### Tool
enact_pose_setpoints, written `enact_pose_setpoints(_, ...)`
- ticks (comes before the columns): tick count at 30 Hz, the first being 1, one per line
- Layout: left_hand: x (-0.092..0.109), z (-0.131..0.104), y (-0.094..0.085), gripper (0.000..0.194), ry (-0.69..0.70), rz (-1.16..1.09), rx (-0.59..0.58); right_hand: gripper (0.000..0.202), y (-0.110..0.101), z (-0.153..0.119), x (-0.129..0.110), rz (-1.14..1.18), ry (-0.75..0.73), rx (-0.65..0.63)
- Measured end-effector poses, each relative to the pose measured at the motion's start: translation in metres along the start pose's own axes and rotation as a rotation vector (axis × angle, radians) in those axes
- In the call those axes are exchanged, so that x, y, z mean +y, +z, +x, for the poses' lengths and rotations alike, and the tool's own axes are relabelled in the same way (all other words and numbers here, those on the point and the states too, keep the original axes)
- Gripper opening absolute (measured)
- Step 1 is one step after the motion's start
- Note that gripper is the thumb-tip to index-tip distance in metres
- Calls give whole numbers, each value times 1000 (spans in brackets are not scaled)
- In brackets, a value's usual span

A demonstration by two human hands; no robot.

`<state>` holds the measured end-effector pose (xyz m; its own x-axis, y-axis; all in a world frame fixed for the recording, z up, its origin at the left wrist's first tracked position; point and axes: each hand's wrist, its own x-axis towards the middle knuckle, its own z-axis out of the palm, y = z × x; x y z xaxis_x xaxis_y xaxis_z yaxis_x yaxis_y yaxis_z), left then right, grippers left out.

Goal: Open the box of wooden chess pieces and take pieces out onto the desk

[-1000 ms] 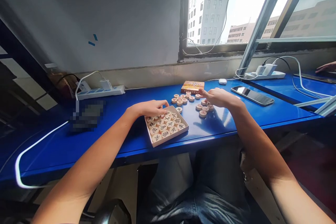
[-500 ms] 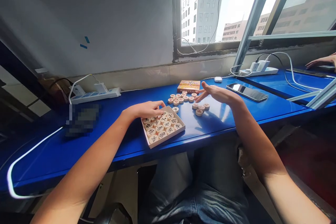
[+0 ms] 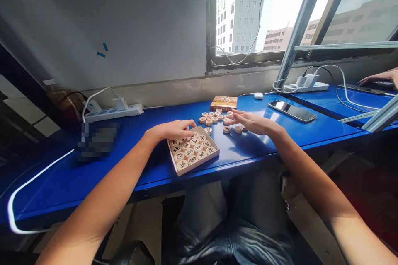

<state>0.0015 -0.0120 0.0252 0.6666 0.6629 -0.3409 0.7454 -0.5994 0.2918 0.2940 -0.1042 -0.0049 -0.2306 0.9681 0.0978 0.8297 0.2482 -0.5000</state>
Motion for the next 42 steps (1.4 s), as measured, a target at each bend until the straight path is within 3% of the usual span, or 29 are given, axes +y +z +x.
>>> enact_pose_setpoints(2,0,0,0,46,9,-4,2,68,8,-10,0,-68,-2,44)
enact_pose_setpoints(6,-1,2,2,45,1,17,-6,68,27,-21,8,-189,54,6)
enact_pose_setpoints(13,-2,2,3,45,14,-7,10,65,33,2,13,-371,38,-32)
enact_pose_setpoints(17,1,-2,1,44,-13,1,-11,61,24,26,-10,-439,-90,112)
enact_pose_setpoints(20,1,-4,0,40,-14,-24,-17,54,23,59,-40,-407,-265,182)
enact_pose_setpoints(24,-5,-4,-1,39,-5,-76,-18,45,40,101,-71,-345,-457,269)
enact_pose_setpoints(28,-12,-3,-1,41,15,-106,-25,40,53,105,-74,-265,-528,319)
enact_pose_setpoints(32,-16,0,-1,44,6,-170,-54,26,34,83,-60,-138,-422,212)
enact_pose_setpoints(35,-17,2,-2,45,20,-230,-59,23,15,72,-53,-105,-318,-30)
enact_pose_setpoints(38,-18,1,-3,47,34,-297,-66,31,9,70,-52,-186,-331,-255)
enact_pose_setpoints(42,-20,1,-2,52,26,-419,-69,27,17,74,-54,-339,-388,-248)
